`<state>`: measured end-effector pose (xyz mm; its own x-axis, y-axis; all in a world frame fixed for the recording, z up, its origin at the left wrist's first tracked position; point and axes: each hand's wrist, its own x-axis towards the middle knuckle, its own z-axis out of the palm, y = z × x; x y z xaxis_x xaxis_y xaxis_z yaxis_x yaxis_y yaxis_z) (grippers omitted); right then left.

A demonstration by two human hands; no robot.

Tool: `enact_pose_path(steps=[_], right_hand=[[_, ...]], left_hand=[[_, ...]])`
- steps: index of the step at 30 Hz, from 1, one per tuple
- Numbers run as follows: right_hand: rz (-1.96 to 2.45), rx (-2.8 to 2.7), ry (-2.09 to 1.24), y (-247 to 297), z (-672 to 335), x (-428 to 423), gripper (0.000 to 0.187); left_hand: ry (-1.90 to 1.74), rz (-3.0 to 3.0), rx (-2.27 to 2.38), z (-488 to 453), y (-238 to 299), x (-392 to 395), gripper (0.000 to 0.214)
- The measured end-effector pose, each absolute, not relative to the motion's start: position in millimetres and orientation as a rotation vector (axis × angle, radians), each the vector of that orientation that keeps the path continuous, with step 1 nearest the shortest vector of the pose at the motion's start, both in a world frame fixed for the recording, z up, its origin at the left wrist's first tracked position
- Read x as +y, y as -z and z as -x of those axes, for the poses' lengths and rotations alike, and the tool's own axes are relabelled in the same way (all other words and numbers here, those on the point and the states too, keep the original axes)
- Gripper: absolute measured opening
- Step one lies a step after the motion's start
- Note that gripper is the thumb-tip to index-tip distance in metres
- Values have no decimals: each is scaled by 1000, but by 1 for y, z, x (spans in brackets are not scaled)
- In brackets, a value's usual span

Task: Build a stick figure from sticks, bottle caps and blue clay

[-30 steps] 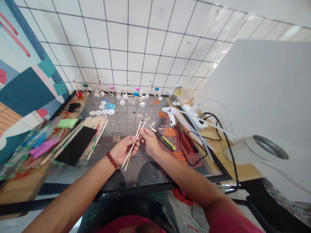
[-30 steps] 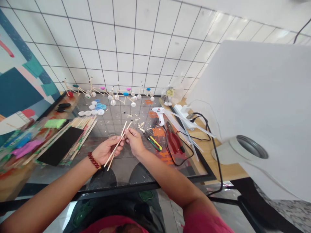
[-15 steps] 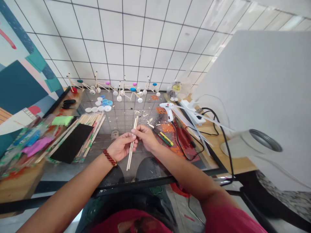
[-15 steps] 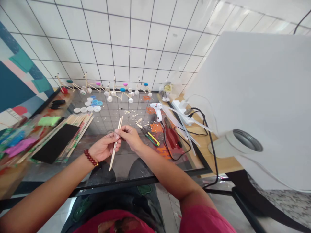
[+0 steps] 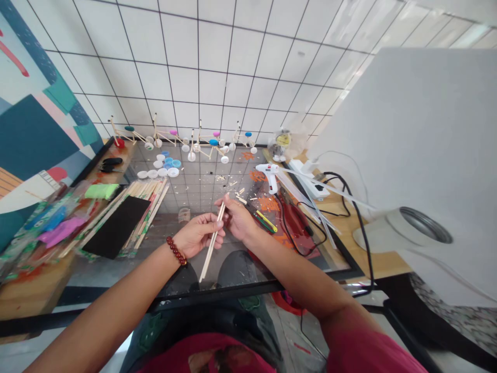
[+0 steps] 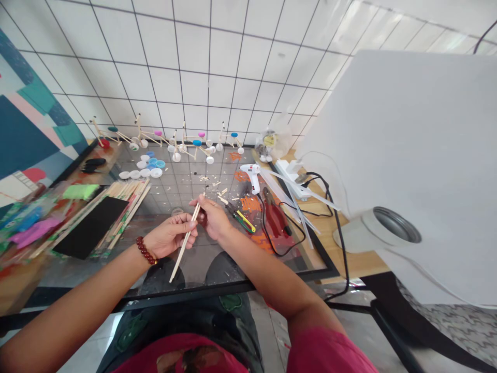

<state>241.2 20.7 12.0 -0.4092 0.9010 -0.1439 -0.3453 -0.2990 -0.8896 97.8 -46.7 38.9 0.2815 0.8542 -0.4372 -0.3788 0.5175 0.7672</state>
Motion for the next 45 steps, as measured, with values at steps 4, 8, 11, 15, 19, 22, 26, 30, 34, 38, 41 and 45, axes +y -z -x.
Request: enact_pose_path(steps=[4,8,11,15,19,22,26,30,34,38,41,45], right_hand=[[805,-1129,-1869,-13,-240,15,63],[797,-1153,-1862,-16,-241,13,59],[787,-1145,-1886,-17,-242,15,58],[807,-1129,-1881,-19,-242,16,54],[829,-1146,-1858,-19,-243,13,51],[825,-1144,-1836,-17,-242,13,50],[826,-1078,-1784,-14,-241,19,50],[857,-1013,-1788,-15,-241,23,54],[856,-1003,-1791,-16,-241,24,60],[833,-1094,-1732,-17,-241,21,59],[840,-1164,-1644,-19,-240,18,57],[871,-1301,-1544,-30,-246,24,56]], left_hand=[[-1000,-583,974,-104,-44,-49,19],[-1094,-553,1031,-106,-47,-47,22],[-1104,-546,1066,-105,-47,-45,24],[-1135,-585,1112,-104,-47,-45,21],[-1198,-653,1160,-107,-45,-47,15],[-1229,-656,1164,-108,-48,-47,20],[-1301,-658,1205,-99,-52,-42,24],[-1296,-766,1367,-83,-46,-29,22],[-1514,-946,1572,-74,-46,-23,24],[-1530,-1150,1537,-79,-57,-33,25],[-1276,-1134,1383,-90,-61,-44,17],[-1157,-975,1253,-99,-59,-50,10]])
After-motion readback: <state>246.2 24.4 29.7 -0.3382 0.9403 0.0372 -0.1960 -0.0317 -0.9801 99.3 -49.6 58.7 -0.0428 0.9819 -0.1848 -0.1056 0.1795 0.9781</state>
